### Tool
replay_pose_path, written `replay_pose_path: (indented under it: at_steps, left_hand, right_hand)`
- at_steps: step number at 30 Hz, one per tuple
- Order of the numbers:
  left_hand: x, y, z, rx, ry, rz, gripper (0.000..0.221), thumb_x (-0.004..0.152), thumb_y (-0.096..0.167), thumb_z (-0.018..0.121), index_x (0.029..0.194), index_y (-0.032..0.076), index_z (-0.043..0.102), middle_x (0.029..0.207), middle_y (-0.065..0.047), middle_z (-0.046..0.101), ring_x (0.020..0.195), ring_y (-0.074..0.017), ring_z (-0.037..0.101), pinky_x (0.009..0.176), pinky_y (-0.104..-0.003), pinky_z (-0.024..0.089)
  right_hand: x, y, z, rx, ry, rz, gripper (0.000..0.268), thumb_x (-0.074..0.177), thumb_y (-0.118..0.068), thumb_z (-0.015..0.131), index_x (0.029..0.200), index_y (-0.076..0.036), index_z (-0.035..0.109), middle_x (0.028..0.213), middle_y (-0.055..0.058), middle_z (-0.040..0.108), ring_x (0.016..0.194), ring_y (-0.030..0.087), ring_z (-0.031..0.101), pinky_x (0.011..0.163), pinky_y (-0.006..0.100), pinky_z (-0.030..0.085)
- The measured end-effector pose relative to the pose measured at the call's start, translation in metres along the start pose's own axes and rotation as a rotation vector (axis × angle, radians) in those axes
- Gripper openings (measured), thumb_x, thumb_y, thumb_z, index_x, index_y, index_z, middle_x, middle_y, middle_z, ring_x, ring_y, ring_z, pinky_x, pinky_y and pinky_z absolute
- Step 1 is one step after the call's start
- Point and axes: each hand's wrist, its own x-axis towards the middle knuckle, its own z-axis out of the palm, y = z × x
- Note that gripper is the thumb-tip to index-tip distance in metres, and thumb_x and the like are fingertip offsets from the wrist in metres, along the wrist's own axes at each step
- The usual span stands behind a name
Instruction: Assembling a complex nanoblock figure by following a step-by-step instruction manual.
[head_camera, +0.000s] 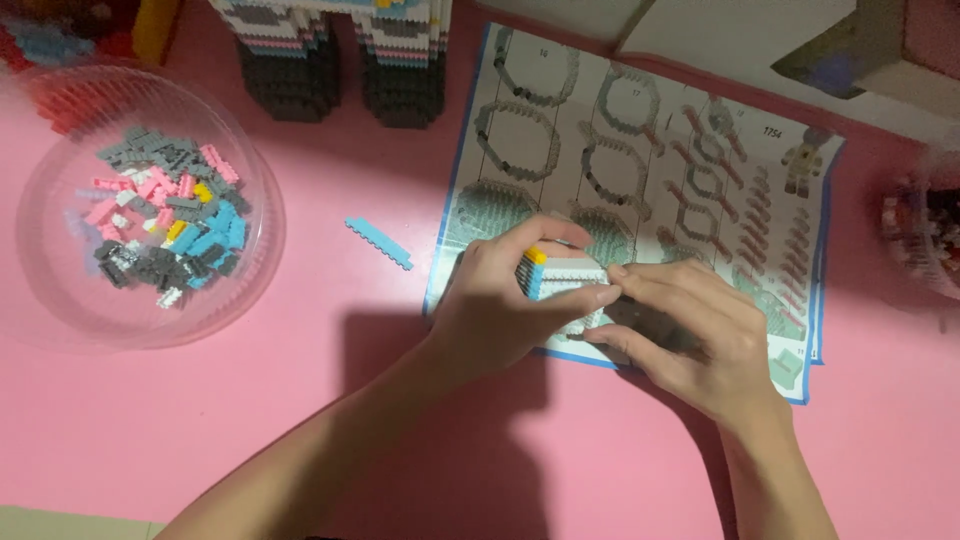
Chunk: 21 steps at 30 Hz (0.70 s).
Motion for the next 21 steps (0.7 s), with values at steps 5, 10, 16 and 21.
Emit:
replay_pose_path:
  at_steps: [5, 10, 16, 21]
  left_hand:
    - [0.001, -0.006, 0.002, -0.008, 0.004, 0.049, 0.048, 0.067, 0.052, 0.074, 0.108, 0.026, 0.073, 0.088, 0.009, 0.080, 0.075, -0.0082, 0.066, 0.074, -0.024, 0.052]
    - [0.001, -0.008, 0.002, -0.039, -0.003, 0.101, 0.050, 0.067, 0.050, 0.075, 0.109, 0.023, 0.073, 0.079, 0.007, 0.077, 0.069, -0.0082, 0.064, 0.067, -0.026, 0.052]
    - [-0.001, -0.001, -0.001, -0.138, -0.044, 0.002, 0.062, 0.060, 0.048, 0.076, 0.117, 0.023, 0.072, 0.098, 0.005, 0.081, 0.086, -0.0094, 0.073, 0.077, -0.025, 0.058]
    - [0.004, -0.015, 0.000, -0.124, -0.114, 0.117, 0.079, 0.061, 0.053, 0.075, 0.131, 0.020, 0.058, 0.103, 0.005, 0.085, 0.088, -0.0100, 0.073, 0.078, -0.030, 0.058]
  right_hand:
    - [-0.002, -0.001, 0.001, 0.048, 0.002, 0.018, 0.054, 0.080, -0.020, 0.094, 0.123, 0.004, 0.072, 0.112, 0.018, 0.077, 0.099, 0.029, 0.076, 0.091, 0.037, 0.060]
    - [-0.004, 0.000, 0.005, 0.112, 0.022, 0.055, 0.052, 0.077, -0.017, 0.095, 0.118, 0.004, 0.071, 0.114, 0.019, 0.077, 0.100, 0.029, 0.077, 0.091, 0.035, 0.062]
    - [-0.011, 0.009, 0.006, 0.293, 0.032, 0.230, 0.056, 0.069, -0.024, 0.093, 0.116, 0.001, 0.074, 0.112, 0.018, 0.077, 0.101, 0.025, 0.076, 0.094, 0.032, 0.061]
    - [-0.004, 0.010, 0.017, 0.643, 0.087, 0.448, 0.028, 0.092, -0.003, 0.078, 0.119, 0.002, 0.072, 0.105, 0.013, 0.069, 0.096, 0.019, 0.063, 0.087, 0.029, 0.052]
